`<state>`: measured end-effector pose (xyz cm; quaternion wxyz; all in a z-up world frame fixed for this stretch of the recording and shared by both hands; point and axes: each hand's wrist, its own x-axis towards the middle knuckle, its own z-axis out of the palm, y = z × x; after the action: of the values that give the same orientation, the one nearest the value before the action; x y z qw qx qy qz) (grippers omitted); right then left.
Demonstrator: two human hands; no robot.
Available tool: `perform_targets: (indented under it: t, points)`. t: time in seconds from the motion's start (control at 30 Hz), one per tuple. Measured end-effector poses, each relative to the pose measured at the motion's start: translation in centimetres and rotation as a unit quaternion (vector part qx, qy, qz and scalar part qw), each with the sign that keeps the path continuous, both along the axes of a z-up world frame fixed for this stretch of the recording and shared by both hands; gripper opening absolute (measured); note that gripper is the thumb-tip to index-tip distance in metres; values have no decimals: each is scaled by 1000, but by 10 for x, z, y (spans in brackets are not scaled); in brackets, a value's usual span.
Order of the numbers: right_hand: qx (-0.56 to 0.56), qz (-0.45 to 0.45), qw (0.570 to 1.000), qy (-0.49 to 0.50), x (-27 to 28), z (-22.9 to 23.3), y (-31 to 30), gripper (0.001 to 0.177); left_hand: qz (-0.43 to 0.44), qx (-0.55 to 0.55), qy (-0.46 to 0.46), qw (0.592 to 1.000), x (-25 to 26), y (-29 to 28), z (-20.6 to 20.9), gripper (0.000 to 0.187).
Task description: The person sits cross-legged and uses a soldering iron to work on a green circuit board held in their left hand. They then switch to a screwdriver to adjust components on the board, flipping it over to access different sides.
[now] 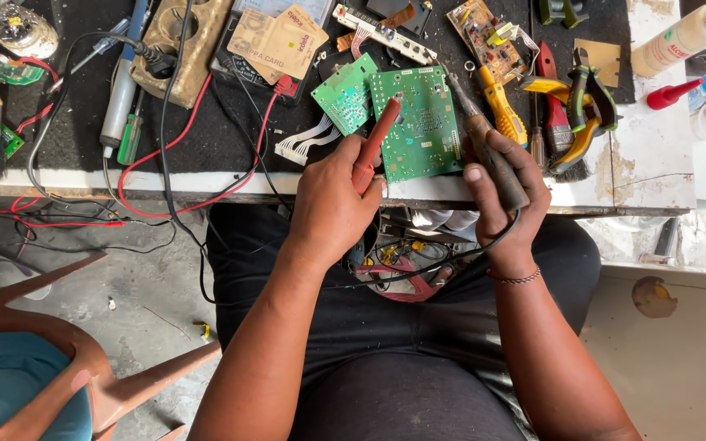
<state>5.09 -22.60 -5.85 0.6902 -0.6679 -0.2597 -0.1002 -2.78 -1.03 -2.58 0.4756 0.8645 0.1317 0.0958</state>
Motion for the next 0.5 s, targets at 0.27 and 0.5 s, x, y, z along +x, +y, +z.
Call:
perform_targets:
  t: [0.27, 0.5]
  points:
    - [46, -43, 997, 35, -21, 1, -4, 49, 6, -24, -6, 1000, -2, 1, 4, 28]
    - [31, -32, 994, 103, -58, -7, -34, 53, -2, -31, -16, 999, -1, 5, -6, 31]
